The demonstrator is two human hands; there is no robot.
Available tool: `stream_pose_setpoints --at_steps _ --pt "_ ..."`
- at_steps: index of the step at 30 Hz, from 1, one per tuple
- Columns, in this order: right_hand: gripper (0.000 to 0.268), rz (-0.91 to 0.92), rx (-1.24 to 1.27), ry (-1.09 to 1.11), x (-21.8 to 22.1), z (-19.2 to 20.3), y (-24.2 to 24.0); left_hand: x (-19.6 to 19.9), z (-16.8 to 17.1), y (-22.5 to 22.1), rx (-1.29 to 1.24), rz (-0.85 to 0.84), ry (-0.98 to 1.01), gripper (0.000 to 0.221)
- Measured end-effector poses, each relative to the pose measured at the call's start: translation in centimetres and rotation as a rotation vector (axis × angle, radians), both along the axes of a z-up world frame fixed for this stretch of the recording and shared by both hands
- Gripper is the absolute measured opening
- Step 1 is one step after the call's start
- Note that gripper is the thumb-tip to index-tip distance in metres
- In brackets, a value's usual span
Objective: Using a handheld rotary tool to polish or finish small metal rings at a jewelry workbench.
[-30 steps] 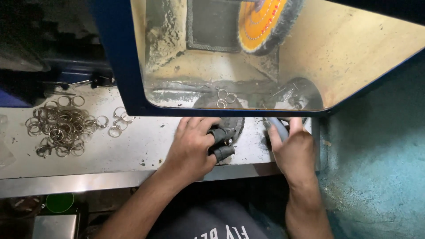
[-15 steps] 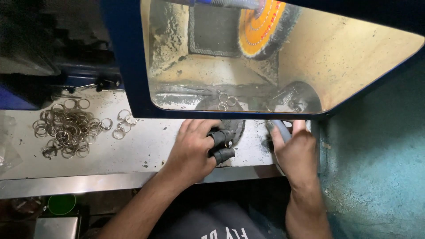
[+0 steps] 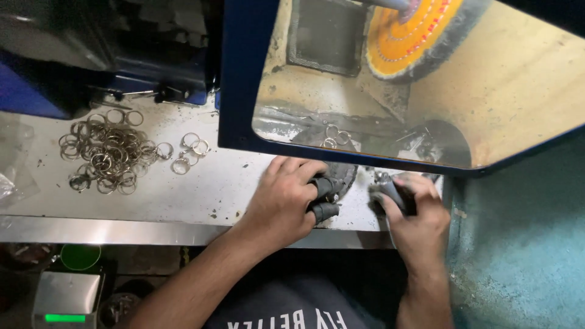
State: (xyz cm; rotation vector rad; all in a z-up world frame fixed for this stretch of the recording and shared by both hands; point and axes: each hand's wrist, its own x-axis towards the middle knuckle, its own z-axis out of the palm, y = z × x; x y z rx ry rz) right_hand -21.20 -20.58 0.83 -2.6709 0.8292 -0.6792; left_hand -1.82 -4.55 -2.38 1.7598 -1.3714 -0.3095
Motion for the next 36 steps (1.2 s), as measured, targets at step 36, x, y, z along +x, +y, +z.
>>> stream_pose_setpoints --at_steps 36 --pt "0.042 0.338 0.088 0.029 0.1 -3.5 0.4 0.7 -0.6 0.5 0.031 -0.095 0.046 0.023"
